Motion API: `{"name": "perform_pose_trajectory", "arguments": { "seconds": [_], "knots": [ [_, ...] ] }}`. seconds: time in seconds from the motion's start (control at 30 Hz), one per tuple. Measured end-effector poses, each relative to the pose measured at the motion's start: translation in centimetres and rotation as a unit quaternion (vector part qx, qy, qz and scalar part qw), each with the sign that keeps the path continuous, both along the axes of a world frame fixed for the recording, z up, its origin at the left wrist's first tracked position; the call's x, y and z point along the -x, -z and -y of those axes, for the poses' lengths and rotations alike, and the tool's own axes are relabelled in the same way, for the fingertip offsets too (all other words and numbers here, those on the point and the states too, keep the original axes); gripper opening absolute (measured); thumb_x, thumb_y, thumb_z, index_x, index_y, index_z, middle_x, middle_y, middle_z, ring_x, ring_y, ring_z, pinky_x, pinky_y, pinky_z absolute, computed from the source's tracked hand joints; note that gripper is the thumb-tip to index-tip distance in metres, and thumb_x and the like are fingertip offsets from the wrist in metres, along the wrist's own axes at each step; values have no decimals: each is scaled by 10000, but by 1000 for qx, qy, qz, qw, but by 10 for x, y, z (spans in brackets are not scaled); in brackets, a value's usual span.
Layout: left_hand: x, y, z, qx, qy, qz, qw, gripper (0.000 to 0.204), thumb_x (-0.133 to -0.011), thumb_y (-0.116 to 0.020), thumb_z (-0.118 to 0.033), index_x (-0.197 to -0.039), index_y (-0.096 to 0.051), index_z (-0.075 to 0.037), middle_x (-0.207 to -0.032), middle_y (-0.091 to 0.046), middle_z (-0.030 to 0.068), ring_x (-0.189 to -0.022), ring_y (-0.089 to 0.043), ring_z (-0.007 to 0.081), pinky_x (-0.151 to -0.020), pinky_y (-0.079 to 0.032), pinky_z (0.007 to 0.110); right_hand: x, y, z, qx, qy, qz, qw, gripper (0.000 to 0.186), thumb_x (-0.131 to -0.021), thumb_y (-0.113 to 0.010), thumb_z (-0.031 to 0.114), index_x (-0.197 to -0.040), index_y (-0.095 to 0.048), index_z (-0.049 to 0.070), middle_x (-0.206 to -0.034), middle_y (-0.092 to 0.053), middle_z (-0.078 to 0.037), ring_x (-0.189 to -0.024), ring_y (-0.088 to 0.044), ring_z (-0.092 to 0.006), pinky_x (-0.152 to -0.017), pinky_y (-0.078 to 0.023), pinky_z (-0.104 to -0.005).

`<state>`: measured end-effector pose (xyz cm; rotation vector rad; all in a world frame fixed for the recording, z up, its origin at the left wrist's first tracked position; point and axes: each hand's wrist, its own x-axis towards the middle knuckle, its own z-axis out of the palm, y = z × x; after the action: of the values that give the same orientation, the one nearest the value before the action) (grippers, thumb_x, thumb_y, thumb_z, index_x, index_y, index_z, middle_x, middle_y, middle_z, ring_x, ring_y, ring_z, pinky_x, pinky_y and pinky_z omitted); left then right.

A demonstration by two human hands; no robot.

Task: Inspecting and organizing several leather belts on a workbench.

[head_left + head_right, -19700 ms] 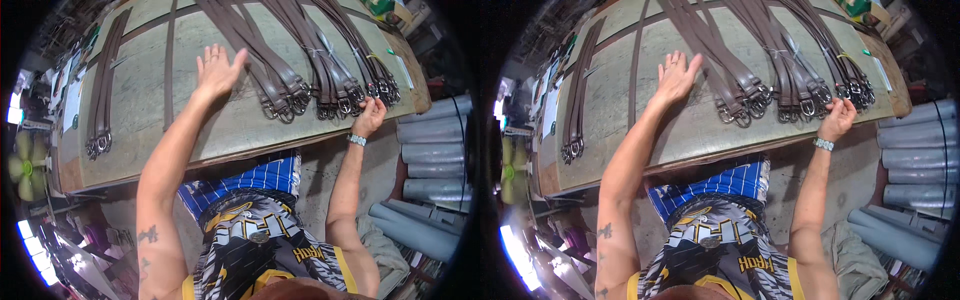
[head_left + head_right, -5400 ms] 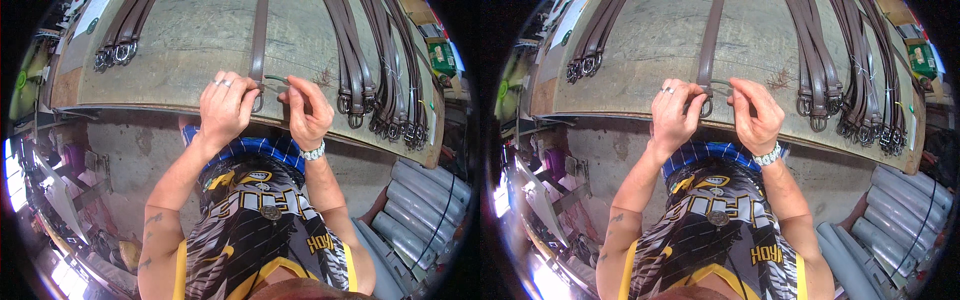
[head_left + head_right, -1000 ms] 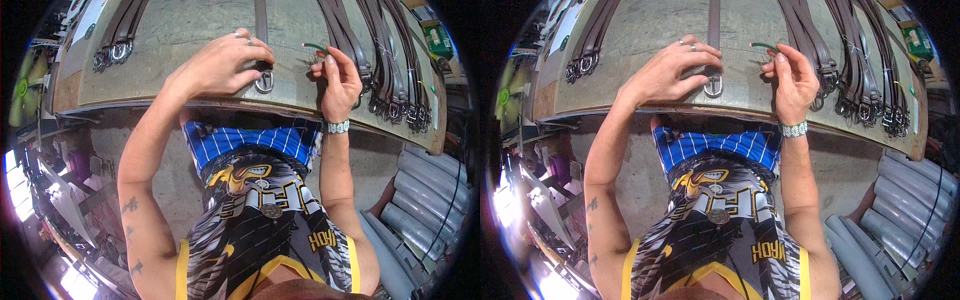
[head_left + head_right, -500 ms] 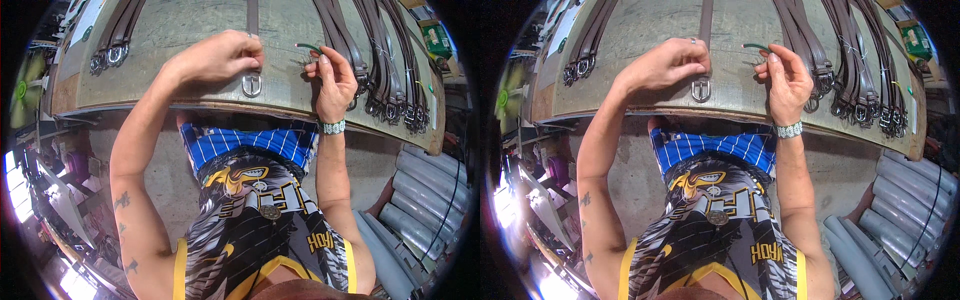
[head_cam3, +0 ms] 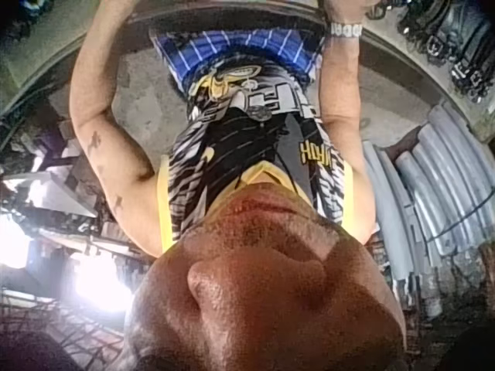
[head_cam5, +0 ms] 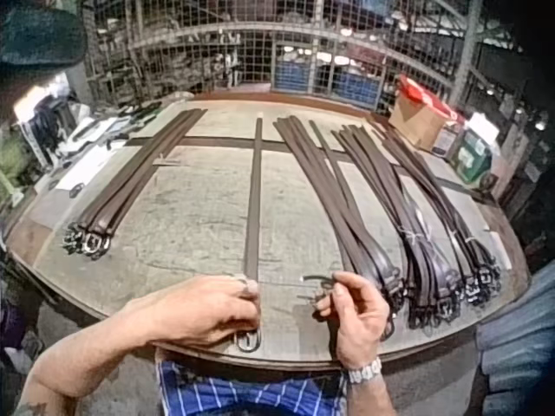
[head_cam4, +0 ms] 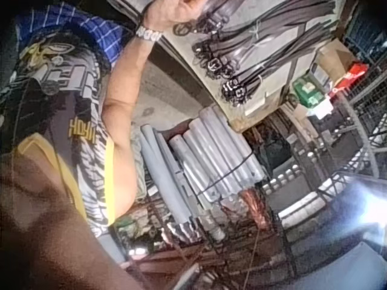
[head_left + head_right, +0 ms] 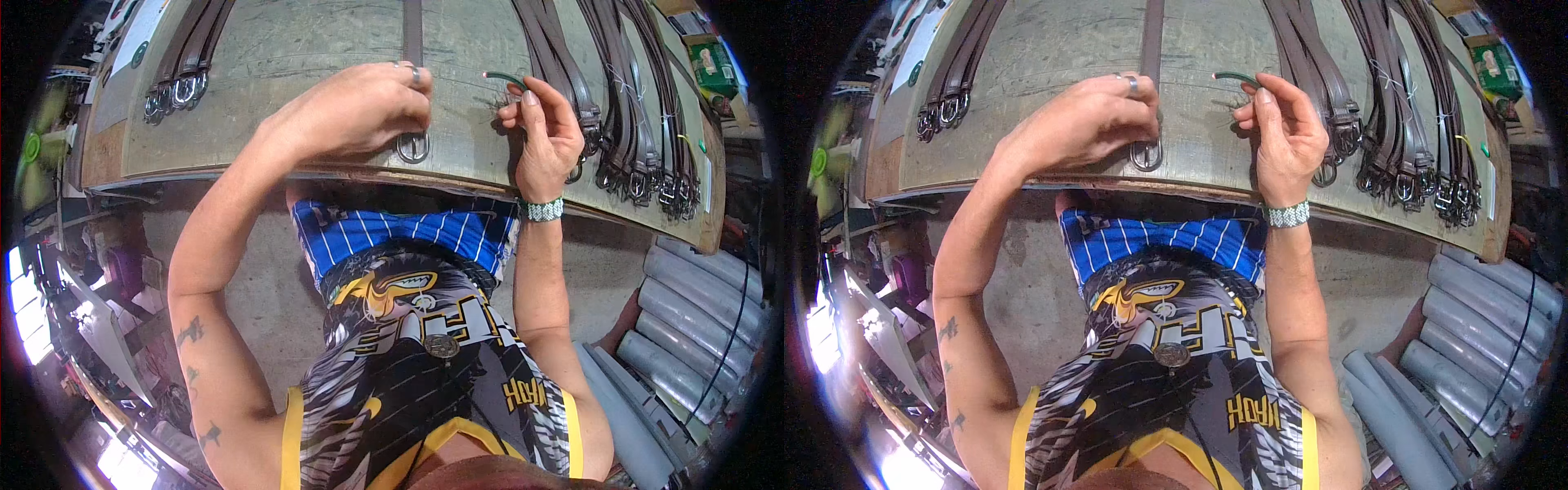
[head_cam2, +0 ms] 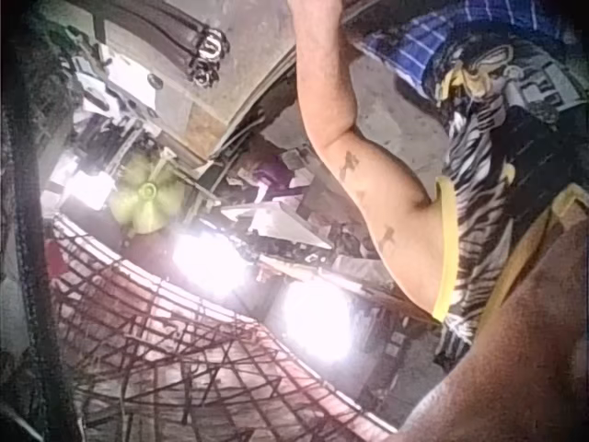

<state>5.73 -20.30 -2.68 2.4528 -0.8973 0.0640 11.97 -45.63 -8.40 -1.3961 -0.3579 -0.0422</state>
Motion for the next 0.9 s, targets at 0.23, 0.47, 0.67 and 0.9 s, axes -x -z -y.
{"name": "perform_pose_trajectory", "arguments": {
  "seconds": [0.23, 0.47, 0.67, 0.9],
  "knots": [
    [-19, 13, -19, 138, -82, -247, 956, 203, -929, -699, -159, -955, -715, 42, -980, -714, 95, -904, -652, 184, -843, -523, 328, 0, -4, 0, 6, 2, -5, 1000, 224, -1011, -602, 40, -1216, -640, -43, -1040, -725, -146, -776, -681, -123, -672, -568, -243],
    [-15, 33, -24, 207, -96, -207, 951, 264, -930, -693, -246, -989, -738, 7, -826, -725, 98, -777, -659, 162, -753, -525, 322, 4, -4, -3, 12, -9, 2, 1000, 219, -1014, -592, 29, -1216, -637, -44, -1050, -723, -152, -786, -677, -131, -681, -567, -259],
    [-14, 34, -21, 218, -87, -218, 947, 219, -941, -681, -204, -960, -710, 12, -866, -697, 42, -840, -622, 120, -787, -510, 299, 38, -7, -7, 88, -75, 53, 992, 204, -1005, -595, 5, -1192, -653, -52, -1030, -722, -131, -826, -710, -148, -725, -581, -250],
    [-11, 35, -21, 232, -91, -220, 943, 232, -941, -680, -208, -961, -708, 21, -853, -691, 39, -829, -613, 108, -765, -507, 289, 39, -2, -16, 193, -117, 173, 959, 179, -976, -614, -36, -1138, -687, -53, -1065, -713, -126, -805, -708, -142, -715, -564, -236]
  ]
}}
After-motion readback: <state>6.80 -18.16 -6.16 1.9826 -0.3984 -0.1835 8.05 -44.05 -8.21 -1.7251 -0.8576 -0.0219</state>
